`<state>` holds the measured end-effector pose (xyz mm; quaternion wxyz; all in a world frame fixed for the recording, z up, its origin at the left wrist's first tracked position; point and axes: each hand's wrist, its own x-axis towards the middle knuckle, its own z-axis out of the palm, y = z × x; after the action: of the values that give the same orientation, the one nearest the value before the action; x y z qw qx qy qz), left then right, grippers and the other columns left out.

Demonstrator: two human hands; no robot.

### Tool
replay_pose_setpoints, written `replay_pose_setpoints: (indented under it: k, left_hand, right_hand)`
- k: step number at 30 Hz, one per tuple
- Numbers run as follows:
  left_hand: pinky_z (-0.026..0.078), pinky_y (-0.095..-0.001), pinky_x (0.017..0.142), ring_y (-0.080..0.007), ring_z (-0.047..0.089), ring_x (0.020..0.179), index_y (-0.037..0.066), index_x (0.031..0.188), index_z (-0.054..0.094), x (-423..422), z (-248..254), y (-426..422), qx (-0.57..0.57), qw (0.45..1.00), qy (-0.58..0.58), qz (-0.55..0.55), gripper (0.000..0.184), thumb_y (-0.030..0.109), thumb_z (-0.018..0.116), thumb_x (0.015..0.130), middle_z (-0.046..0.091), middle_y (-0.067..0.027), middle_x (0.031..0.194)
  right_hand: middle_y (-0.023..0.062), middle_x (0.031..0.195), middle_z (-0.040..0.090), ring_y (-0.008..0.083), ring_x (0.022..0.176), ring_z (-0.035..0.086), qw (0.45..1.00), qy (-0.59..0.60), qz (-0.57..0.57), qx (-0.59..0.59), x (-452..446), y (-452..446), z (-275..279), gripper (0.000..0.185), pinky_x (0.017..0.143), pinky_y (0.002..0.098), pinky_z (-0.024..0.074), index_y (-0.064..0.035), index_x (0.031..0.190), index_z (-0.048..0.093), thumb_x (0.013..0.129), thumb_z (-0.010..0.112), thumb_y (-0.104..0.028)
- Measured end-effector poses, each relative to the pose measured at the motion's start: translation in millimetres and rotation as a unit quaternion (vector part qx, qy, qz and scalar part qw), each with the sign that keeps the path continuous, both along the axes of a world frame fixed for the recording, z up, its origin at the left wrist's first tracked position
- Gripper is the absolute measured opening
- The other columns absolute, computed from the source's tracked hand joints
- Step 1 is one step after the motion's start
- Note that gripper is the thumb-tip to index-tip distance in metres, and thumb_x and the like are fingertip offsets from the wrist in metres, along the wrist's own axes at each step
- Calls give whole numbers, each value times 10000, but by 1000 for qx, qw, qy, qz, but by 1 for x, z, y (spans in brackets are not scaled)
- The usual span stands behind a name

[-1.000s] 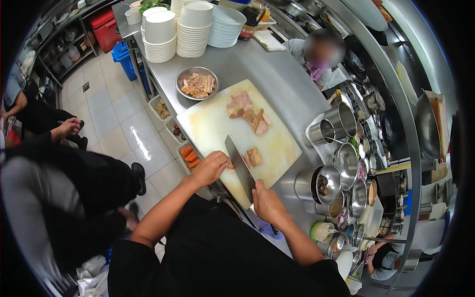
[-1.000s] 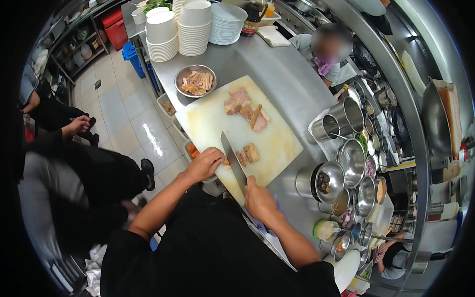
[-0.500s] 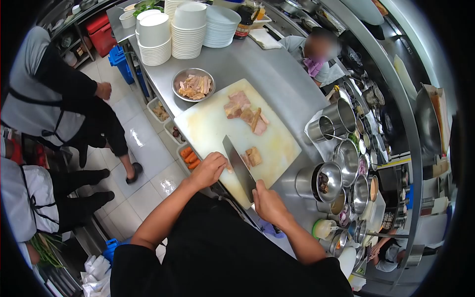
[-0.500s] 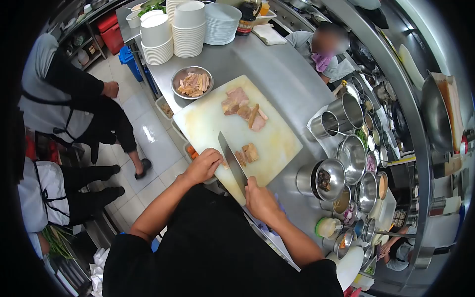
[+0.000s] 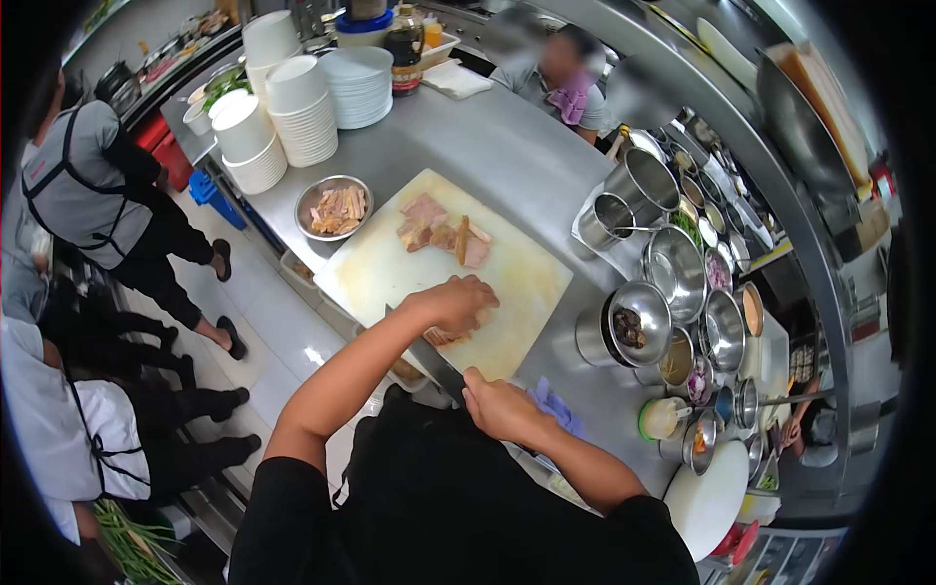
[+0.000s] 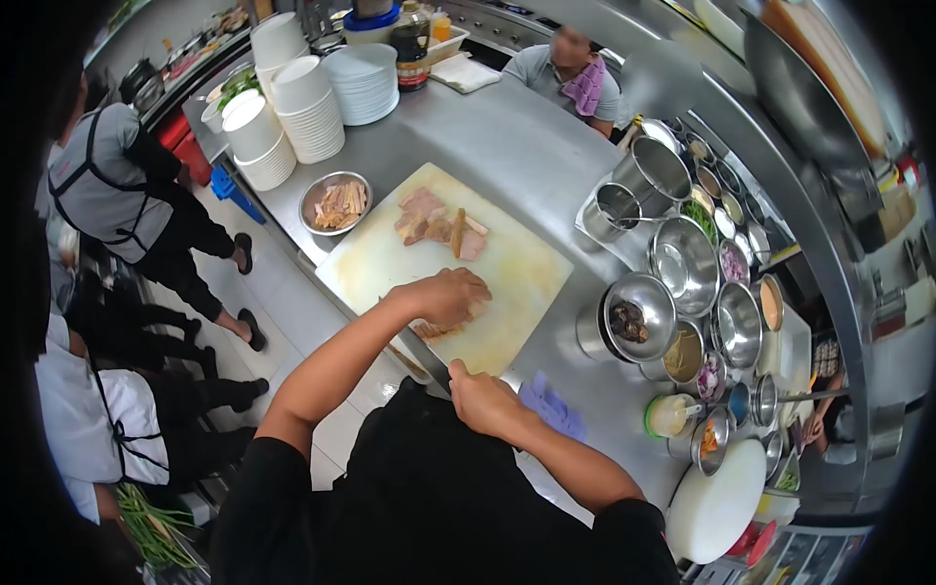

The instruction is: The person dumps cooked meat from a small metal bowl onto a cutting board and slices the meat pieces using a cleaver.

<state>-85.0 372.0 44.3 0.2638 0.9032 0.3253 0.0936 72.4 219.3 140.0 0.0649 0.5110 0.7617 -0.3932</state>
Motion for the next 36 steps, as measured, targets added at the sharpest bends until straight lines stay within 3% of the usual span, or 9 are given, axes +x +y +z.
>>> replay_pose_setpoints:
  k: [8,11,12,13,17,22,26,29,36]
  left_hand:
    - [468,-441,993,-333,585,1147,55,1176,679,11,16,23,-1,987,141,-76,423,224,769,799,634,-143,1170]
    - [522,-380,879,-255,642,1040,31,1148,672,-4,19,32,-67,995,65,-21,355,167,747,828,664,-118,1068]
    - [531,-345,840,-217,656,976,19,1143,664,-12,13,34,-199,974,-81,69,316,128,723,852,665,-99,1023]
    - [539,-311,800,-180,671,912,7,1138,656,-20,9,34,-321,906,-226,158,279,89,698,875,666,-79,978]
    - [562,-325,809,-171,682,815,5,1158,612,-41,46,4,-360,784,-441,249,201,72,632,969,658,-54,943]
    - [571,-333,796,-159,687,841,8,1170,597,-56,19,-52,-414,725,-479,270,202,78,628,983,669,-70,954]
    - [552,-289,740,-170,682,878,-13,1138,618,-50,-34,-83,-294,754,-440,388,304,153,751,921,686,-90,991]
    - [539,-286,755,-197,646,978,40,1090,695,-46,-21,-93,32,857,-257,446,211,141,750,913,619,-108,1159]
    - [541,-301,806,-198,636,1020,33,1125,691,-82,-26,-82,-33,901,-329,281,178,82,688,954,623,-96,1188]
  right_hand:
    - [333,882,676,521,862,669,999,33,-18,-9,4,-2,-13,191,776,597,499,25,1133,452,990,410,-96]
    - [338,919,678,516,905,673,999,28,-18,-17,8,-1,-13,225,803,592,504,27,1166,455,974,404,-79]
    - [342,941,678,515,926,673,999,23,-19,-32,10,2,-9,243,817,590,505,27,1183,456,969,406,-77]
    - [349,983,674,519,945,669,998,4,-32,-47,13,3,-3,247,833,587,506,17,1193,460,987,411,-109]
    - [349,1008,674,526,953,665,996,-23,-62,-51,36,10,2,260,847,596,500,7,1200,468,1010,419,-164]
    - [363,961,666,558,939,642,990,-36,-133,-13,53,16,-6,290,855,636,470,-10,1197,464,1029,417,-242]
    - [374,895,654,567,887,635,995,-12,-101,-4,49,19,-7,277,806,637,467,-10,1164,464,1038,435,-255]
    - [374,871,651,565,862,636,998,-1,-67,-3,42,21,-5,293,787,633,466,4,1163,450,1045,444,-264]
    - [359,787,640,567,764,624,997,36,-72,21,30,21,-4,300,734,636,458,25,1145,428,1065,418,-264]
